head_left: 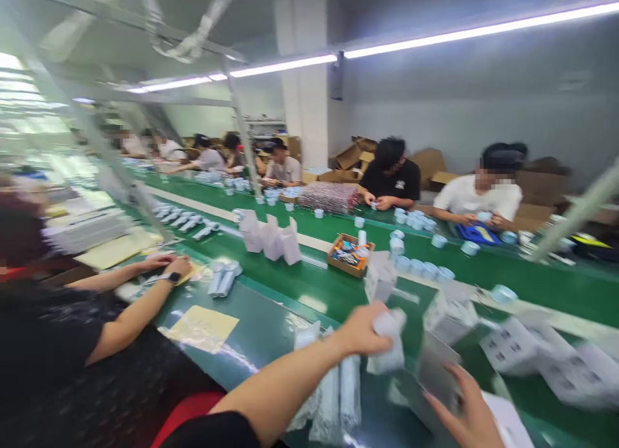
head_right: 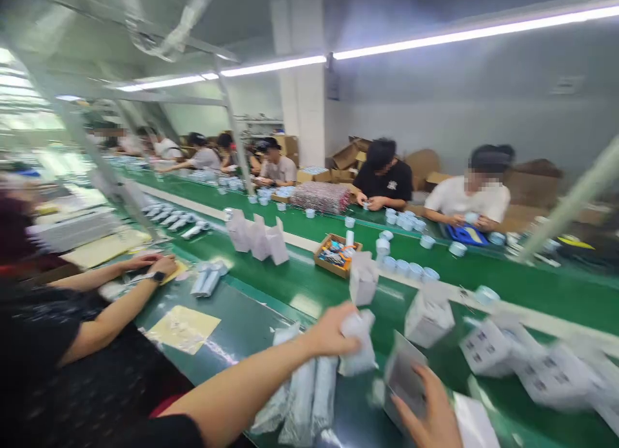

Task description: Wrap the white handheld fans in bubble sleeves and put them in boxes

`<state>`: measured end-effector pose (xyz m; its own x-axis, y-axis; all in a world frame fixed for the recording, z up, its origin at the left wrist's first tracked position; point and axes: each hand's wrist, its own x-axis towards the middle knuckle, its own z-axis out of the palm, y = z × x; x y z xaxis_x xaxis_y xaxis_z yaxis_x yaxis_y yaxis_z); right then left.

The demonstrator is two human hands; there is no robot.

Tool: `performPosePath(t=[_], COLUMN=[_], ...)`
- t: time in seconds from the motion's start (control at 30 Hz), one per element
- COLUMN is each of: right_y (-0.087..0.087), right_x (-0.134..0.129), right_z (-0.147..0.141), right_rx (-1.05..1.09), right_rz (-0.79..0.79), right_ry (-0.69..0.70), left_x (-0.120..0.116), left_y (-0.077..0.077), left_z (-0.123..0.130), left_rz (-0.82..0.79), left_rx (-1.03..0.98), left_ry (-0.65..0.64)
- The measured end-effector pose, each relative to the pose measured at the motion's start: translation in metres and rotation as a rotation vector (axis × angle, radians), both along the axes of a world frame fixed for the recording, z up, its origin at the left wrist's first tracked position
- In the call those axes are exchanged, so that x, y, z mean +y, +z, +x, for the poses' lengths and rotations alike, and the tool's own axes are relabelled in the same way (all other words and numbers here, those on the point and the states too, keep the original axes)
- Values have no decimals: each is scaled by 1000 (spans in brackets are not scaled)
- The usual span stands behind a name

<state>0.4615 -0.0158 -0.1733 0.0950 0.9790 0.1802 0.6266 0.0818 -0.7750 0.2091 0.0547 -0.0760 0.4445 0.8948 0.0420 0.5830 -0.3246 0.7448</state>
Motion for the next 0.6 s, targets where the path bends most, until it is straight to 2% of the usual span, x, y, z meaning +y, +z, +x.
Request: performPosePath(t=[0.03,0.1,0.17,0.27,0.37,0.5,0.6], right_y=[4,15,25,36,37,32,25], right_x=[0,3,8,7,0,-8,-9], right_z=[-8,-23,-32,-38,-39,-47,-52], right_rx=[10,11,46,78,71,20,19], right_rz=[13,17,-4,-37,-62,-25,32], right_ry=[40,102,149,101,50,137,206], left_x=[1,4,2,-10,-21,-28,-34], left_y=[8,17,15,6,3,17,30], left_z=[-6,-11,-4,13,23,38,57], left_rz=[-46,-111,-147,-64,70,117,133], left_rx=[-142,-371,-443,-207,85,503,584], left_ry=[91,175,207,274,297,144,34])
